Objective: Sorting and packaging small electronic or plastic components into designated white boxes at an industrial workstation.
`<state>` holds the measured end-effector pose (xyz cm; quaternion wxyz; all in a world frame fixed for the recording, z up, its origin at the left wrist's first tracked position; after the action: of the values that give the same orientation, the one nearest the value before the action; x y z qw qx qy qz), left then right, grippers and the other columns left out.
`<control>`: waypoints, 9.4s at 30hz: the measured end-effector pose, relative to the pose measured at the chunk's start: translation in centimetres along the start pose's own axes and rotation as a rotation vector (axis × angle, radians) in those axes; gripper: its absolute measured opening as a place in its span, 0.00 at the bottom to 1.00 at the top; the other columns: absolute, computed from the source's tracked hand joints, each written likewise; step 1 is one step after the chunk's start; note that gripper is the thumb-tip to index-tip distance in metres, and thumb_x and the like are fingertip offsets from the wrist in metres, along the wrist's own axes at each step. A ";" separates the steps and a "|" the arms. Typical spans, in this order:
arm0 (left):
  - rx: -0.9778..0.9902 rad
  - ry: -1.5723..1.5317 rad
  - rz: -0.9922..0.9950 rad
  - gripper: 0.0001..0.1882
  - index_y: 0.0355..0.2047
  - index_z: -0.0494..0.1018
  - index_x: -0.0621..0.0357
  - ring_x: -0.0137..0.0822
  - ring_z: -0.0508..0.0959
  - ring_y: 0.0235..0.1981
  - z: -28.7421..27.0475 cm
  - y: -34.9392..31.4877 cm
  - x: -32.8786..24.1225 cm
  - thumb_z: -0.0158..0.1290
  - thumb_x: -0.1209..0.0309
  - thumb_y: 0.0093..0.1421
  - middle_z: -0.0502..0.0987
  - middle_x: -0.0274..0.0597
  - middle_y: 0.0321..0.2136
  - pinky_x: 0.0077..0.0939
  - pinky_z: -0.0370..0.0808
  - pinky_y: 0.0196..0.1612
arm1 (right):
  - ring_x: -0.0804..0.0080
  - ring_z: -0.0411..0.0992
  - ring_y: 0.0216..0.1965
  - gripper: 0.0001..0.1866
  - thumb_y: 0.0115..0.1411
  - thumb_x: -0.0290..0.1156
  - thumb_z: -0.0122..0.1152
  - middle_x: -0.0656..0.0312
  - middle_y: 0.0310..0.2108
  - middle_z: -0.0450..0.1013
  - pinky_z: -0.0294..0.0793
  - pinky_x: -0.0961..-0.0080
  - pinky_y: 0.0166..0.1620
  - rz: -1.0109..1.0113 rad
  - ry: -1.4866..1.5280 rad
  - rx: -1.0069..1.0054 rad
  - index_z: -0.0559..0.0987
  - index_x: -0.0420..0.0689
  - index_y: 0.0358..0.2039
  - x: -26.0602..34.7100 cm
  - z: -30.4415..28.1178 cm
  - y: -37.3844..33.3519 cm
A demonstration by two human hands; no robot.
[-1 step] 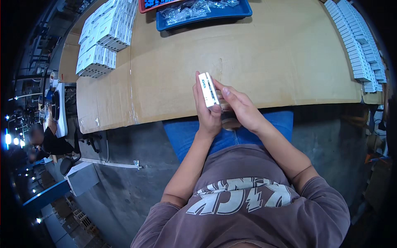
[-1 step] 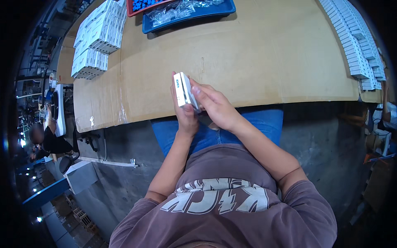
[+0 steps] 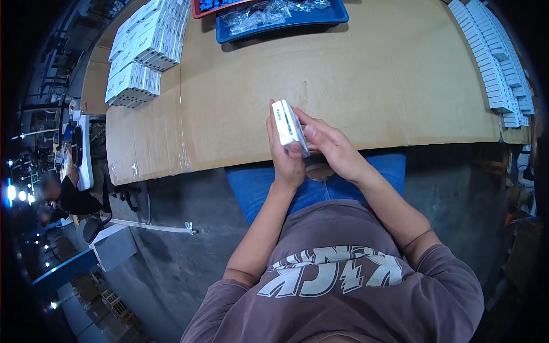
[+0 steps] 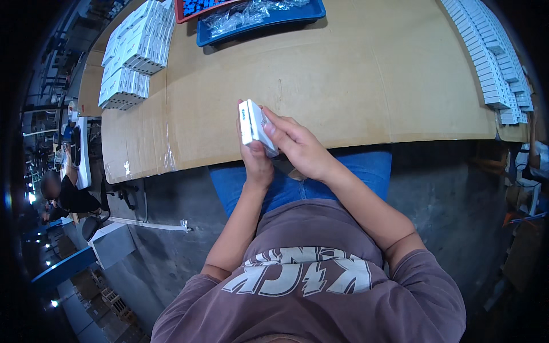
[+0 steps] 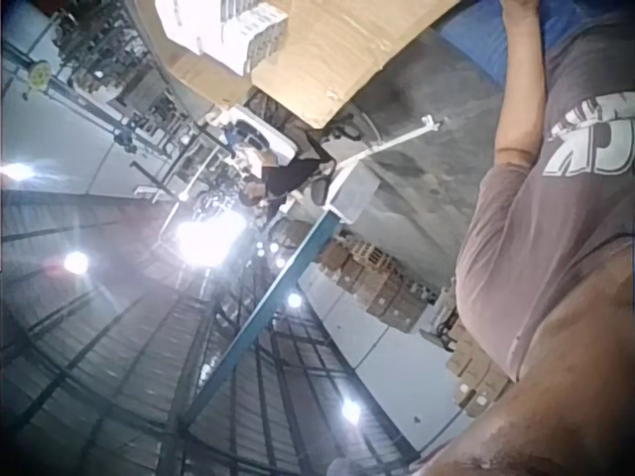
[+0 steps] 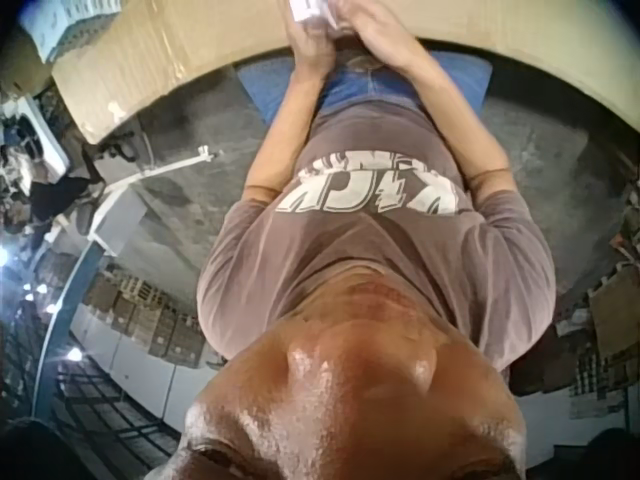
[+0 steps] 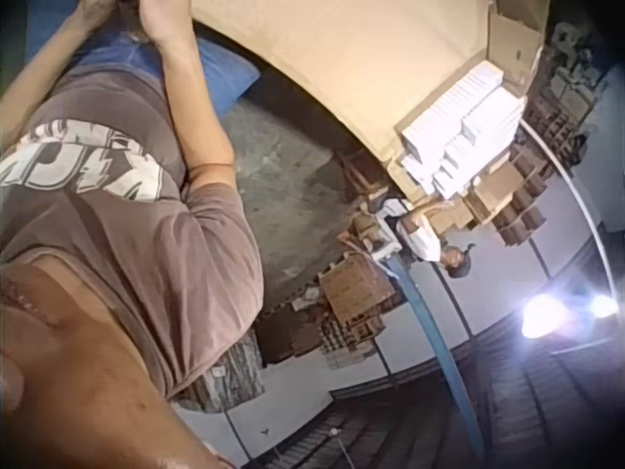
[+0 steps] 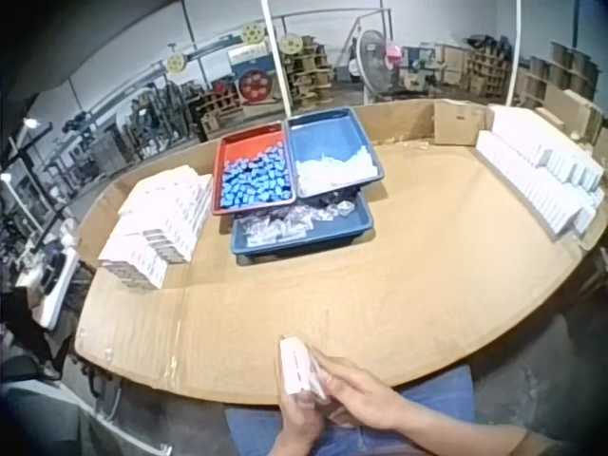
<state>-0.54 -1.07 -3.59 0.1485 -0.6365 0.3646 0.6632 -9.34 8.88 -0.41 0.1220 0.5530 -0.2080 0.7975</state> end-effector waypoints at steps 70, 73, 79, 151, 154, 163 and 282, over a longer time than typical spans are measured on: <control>0.134 0.651 0.040 0.22 0.54 0.77 0.55 0.54 0.65 0.69 -3.9 7.6 2.0 0.61 0.70 0.58 0.73 0.46 0.59 0.66 0.53 0.71 | 0.55 0.67 0.65 0.24 0.71 0.50 0.56 0.53 0.62 0.73 0.62 0.59 0.67 -0.463 -1.369 -0.029 0.84 0.41 0.50 11.4 -9.1 23.8; 0.124 0.630 0.057 0.20 0.51 0.78 0.57 0.56 0.67 0.68 -3.9 8.0 1.8 0.61 0.70 0.57 0.74 0.47 0.57 0.65 0.56 0.69 | 0.53 0.67 0.65 0.33 0.69 0.61 0.53 0.49 0.62 0.73 0.59 0.58 0.68 -0.338 -1.461 0.029 0.86 0.40 0.48 11.0 -9.3 25.9; 0.129 0.615 0.056 0.18 0.49 0.79 0.57 0.57 0.68 0.67 -4.2 8.4 1.9 0.61 0.71 0.57 0.75 0.48 0.56 0.64 0.58 0.69 | 0.53 0.68 0.65 0.35 0.70 0.59 0.54 0.47 0.61 0.74 0.61 0.59 0.68 -0.380 -1.330 -0.045 0.83 0.35 0.51 10.9 -10.4 26.8; -0.043 -0.422 -0.640 0.09 0.45 0.78 0.67 0.20 0.75 0.27 -0.5 16.5 1.6 0.58 0.73 0.69 0.80 0.35 0.31 0.16 0.73 0.32 | 0.82 0.70 0.23 0.10 0.69 0.32 0.64 0.61 0.29 0.77 0.69 0.83 0.26 -0.145 -0.240 -0.356 0.82 0.36 0.42 6.8 -8.5 16.9; -0.102 -0.362 -0.641 0.08 0.44 0.78 0.67 0.20 0.75 0.27 -0.9 16.6 2.0 0.59 0.73 0.69 0.80 0.35 0.31 0.16 0.73 0.31 | 0.80 0.72 0.29 0.09 0.65 0.26 0.67 0.60 0.36 0.77 0.72 0.81 0.31 -0.447 -0.606 -0.486 0.81 0.37 0.44 8.9 -7.2 15.7; -0.114 -0.324 -0.525 0.05 0.42 0.78 0.65 0.15 0.73 0.26 -0.3 16.8 0.6 0.59 0.77 0.68 0.79 0.31 0.28 0.11 0.67 0.27 | 0.76 0.79 0.37 0.08 0.65 0.20 0.64 0.58 0.39 0.78 0.79 0.79 0.38 -0.336 -0.443 -0.304 0.83 0.35 0.44 9.1 -4.0 15.6; 0.434 -0.835 -1.002 0.21 0.49 0.76 0.61 0.35 0.84 0.37 -0.4 14.5 3.0 0.44 0.55 0.77 0.83 0.45 0.40 0.32 0.83 0.42 | 0.80 0.73 0.28 0.26 0.78 0.46 0.45 0.58 0.42 0.80 0.75 0.78 0.37 0.086 -0.180 0.215 0.79 0.34 0.55 6.9 -6.3 15.4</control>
<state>-10.27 -12.09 -2.14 0.6896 -0.3752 0.0630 0.6162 -23.64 -2.05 1.08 0.0087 0.6225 -0.1549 0.7670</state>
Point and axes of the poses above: each hand's wrist, its own y-axis towards the middle knuckle, its own z-axis out of the palm, x = y × z, the point moved 3 cm from there along y, towards the middle knuckle
